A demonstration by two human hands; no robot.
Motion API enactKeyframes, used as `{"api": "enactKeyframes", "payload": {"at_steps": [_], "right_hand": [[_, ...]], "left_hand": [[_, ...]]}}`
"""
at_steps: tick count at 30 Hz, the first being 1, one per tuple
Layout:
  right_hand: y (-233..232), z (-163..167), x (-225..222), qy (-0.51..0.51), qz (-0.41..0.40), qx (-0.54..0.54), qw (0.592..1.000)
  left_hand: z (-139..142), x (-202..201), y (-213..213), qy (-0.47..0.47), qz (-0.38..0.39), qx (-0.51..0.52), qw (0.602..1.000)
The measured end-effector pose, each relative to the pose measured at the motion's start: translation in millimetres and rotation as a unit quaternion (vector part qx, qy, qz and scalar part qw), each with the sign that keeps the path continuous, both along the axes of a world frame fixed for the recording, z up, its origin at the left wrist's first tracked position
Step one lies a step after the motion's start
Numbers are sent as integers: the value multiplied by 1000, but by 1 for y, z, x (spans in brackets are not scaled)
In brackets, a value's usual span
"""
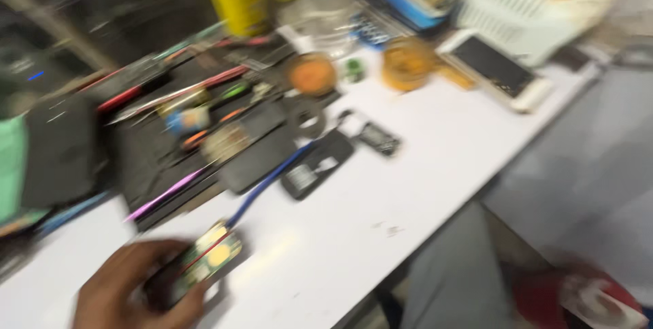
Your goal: The person cleans a disassembled flip phone with a cloth and a toothbrush, then removes a rubber band and uses a precision screwdriver and soldering iron to work on the exposed circuit board. The person handles the phone casing, screen, and internal components throughout the process.
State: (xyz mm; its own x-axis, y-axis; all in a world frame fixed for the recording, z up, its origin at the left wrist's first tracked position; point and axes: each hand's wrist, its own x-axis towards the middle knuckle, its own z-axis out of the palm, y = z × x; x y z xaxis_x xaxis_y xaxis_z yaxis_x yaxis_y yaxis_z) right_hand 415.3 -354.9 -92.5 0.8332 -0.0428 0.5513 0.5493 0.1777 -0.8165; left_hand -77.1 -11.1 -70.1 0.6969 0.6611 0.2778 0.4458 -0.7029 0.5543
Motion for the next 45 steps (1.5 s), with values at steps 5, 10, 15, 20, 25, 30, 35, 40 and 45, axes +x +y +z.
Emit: {"api": "enactKeyframes", "payload": {"at_steps": [5, 10, 15, 20, 25, 30, 35, 40, 45], "right_hand": [[62, 10, -110, -13, 263, -105, 959], [134, 40, -170, -17, 481, -155, 863], [189, 60, -199, -25, 614, -157, 773], [234, 53, -223, -91, 611, -220, 755], [240, 35, -252, -126, 625, -262, 724], [247, 35, -270, -193, 617, -285, 707], [258, 41, -266, -100, 527, -241, 809], [249, 36, -268, -128, 532, -286, 787], [234, 17, -257, -164, 562, -328, 741]], "left_hand": [[20, -7, -7, 69, 23, -52, 996], [60, 3, -15, 100, -8, -56, 993], [71, -6, -11, 194, 20, -108, 975], [76, -26, -2, 245, 41, -131, 960], [90, -25, -3, 307, 35, -73, 948], [97, -27, 5, 330, 34, -141, 933], [81, -22, 6, 299, 40, -113, 947], [74, -25, 27, 259, 44, -121, 957], [67, -33, 50, 181, -26, -234, 955]]}}
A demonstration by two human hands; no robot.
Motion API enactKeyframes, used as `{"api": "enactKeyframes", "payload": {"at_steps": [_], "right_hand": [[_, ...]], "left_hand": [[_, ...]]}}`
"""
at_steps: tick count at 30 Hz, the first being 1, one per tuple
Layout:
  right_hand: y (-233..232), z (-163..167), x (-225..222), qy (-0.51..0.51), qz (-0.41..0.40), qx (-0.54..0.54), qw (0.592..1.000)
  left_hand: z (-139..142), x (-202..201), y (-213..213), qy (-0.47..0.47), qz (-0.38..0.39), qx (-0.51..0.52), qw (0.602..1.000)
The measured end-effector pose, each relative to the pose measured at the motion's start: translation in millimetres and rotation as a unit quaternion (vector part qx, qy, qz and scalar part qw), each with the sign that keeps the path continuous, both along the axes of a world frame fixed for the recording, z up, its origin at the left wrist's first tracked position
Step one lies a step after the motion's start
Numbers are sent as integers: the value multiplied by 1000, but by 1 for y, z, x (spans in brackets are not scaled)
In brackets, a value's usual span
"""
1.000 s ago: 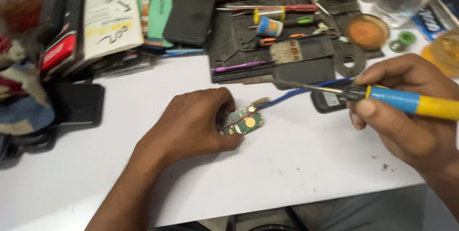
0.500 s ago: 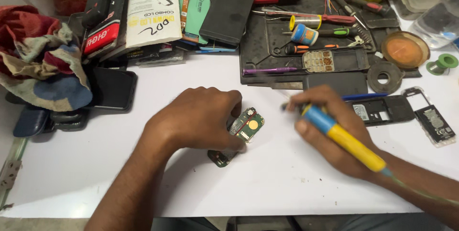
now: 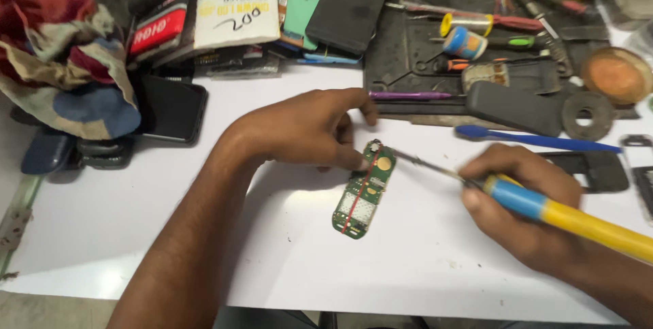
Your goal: The person cleans a disassembled flip phone with a cloth and a toothbrush, then removes a rubber band and uses a precision screwdriver and soldering iron to work on the exposed circuit board. The person handles the phone casing, screen, and internal components throughout the process.
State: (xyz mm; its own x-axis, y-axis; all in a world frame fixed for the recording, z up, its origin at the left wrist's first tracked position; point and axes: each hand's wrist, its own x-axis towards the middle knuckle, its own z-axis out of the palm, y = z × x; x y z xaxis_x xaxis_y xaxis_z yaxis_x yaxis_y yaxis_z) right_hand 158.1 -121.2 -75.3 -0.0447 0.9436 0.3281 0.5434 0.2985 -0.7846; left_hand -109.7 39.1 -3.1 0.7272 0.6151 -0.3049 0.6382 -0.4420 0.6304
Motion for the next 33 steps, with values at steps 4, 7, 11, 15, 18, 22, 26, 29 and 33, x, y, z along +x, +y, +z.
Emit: {"api": "enactKeyframes", "payload": {"at_steps": [4, 7, 11, 15, 18, 22, 26, 29, 33], "right_hand": [[-7, -15, 19, 79, 93, -30, 992], [-10, -18, 33, 61, 125, -75, 987], [-12, -28, 40, 36, 118, -119, 985], [-14, -53, 42, 29, 96, -83, 992], [-16, -67, 54, 33, 115, -94, 988], [-21, -82, 66, 68, 152, -105, 980], [-25, -80, 67, 68, 150, -102, 981], [-25, -69, 58, 77, 114, -114, 984], [-25, -46, 46, 52, 125, -100, 986]], "left_hand": [[-13, -1, 1, -51, -37, -19, 998], [-15, -4, 3, -58, -46, -15, 997], [-13, -3, 4, -41, -61, 9, 997], [-11, -3, 3, -10, -55, 7, 998], [-10, -2, 2, 31, -43, -1, 999], [-11, 1, -2, 17, -39, 11, 999], [-11, 2, -5, 12, -39, 24, 999], [-10, 2, -6, 21, -33, 20, 999], [-9, 1, -8, 20, -34, 28, 999]]}}
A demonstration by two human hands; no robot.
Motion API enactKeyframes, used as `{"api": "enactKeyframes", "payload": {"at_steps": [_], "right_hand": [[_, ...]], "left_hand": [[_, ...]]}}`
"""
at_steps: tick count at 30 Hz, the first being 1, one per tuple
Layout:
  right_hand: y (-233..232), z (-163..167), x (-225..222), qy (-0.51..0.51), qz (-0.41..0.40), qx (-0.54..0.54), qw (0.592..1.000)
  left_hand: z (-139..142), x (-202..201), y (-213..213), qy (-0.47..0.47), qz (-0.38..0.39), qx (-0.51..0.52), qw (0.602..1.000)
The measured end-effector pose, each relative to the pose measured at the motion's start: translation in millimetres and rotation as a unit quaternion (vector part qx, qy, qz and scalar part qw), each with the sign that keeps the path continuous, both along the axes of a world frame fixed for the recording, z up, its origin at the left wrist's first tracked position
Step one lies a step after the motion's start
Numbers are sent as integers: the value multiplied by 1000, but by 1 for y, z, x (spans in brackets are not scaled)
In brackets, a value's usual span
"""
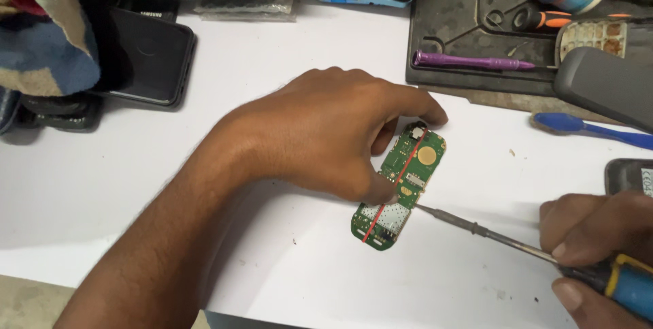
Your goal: The person cleans a disassembled flip phone with a cloth and a toothbrush, then removes a rubber band and uses a precision screwdriver and soldering iron to work on the exposed circuit board. The person handles the phone casing, screen, and internal components throughout the process.
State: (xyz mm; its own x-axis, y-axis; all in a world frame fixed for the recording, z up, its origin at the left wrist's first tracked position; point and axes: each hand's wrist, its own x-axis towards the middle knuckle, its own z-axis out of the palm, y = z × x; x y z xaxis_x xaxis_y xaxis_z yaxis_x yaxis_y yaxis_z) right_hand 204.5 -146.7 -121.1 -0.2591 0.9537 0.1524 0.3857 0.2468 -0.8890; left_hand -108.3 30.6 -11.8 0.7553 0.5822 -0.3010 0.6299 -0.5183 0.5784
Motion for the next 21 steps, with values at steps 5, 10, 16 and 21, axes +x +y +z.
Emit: {"api": "enactKeyframes", "payload": {"at_steps": [5, 10, 16, 21], "right_hand": [[-2, 6, -9, -47, -28, 1, 998], [0, 3, -3, -77, -11, -4, 997], [-4, 2, -2, -73, -10, 9, 997], [-1, 3, -1, -83, 7, 9, 996]], "left_hand": [[-3, 1, -4, -17, -10, 30, 999], [-10, 1, -5, -38, -25, 54, 997], [-12, 1, -5, -41, -24, 58, 997], [-11, 2, -5, -24, -20, 51, 998]]}}
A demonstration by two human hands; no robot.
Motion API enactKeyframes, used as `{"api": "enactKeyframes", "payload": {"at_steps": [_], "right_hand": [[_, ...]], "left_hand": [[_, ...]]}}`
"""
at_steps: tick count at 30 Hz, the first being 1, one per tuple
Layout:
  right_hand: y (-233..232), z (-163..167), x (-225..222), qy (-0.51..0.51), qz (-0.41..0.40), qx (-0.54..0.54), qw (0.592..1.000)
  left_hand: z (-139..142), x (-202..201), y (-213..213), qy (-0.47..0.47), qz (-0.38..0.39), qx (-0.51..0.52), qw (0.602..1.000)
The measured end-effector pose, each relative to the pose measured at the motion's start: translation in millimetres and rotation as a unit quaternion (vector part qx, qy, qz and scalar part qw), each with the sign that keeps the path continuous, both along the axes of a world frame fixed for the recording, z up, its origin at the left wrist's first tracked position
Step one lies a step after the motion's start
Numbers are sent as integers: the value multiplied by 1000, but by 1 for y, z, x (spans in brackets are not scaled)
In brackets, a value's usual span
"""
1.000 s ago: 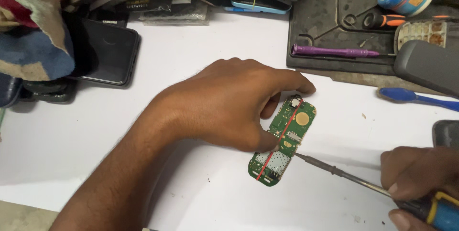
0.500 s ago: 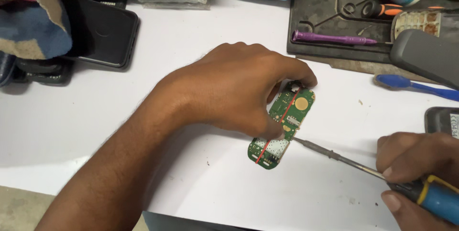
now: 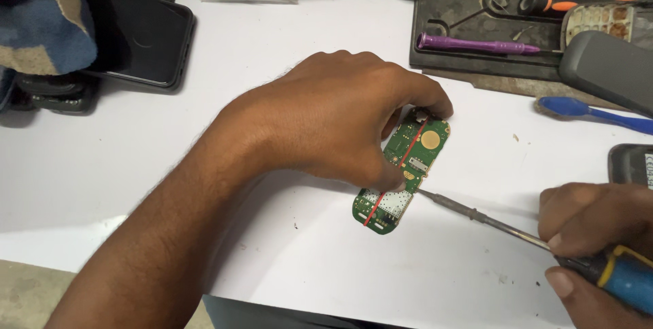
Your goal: The person cleans a disassembled flip phone with a cloth and a toothbrush, then removes a rubber band and uses a precision screwdriver and soldering iron to work on the exposed circuit board. The person handles the phone casing, screen, and internal components throughout the process.
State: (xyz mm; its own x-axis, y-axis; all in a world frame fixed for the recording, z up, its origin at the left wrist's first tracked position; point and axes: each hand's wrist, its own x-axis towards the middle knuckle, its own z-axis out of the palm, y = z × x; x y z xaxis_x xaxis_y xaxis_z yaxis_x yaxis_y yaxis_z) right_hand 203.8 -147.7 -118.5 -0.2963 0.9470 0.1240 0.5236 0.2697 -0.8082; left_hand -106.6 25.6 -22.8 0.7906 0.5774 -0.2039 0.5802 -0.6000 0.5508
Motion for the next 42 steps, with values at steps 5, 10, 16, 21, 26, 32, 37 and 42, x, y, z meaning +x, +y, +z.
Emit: {"api": "enactKeyframes", "payload": {"at_steps": [5, 10, 16, 21, 26, 32, 37, 42], "right_hand": [[-3, 2, -4, 14, -23, -7, 1000], [-6, 4, -10, 10, -48, -9, 999], [-6, 8, -16, 21, -39, 26, 999], [-3, 9, -15, 10, -48, -14, 999], [-4, 4, -10, 10, -46, -13, 999], [-3, 2, -6, 42, -61, 4, 997], [2, 7, -7, 30, -33, 9, 999], [5, 15, -10, 21, 2, -13, 1000]], "left_hand": [[1, 0, -1, 2, 4, 1, 1000], [0, 0, -1, -2, 3, 1, 1000], [2, 0, -2, 5, 6, -4, 1000], [2, 0, -2, -1, 3, -2, 1000], [2, 0, -2, 5, 6, -5, 1000], [3, 1, -2, 8, 12, -8, 1000], [2, 1, -2, 7, 10, -10, 1000], [1, 1, -1, 3, 5, -1, 1000]]}}
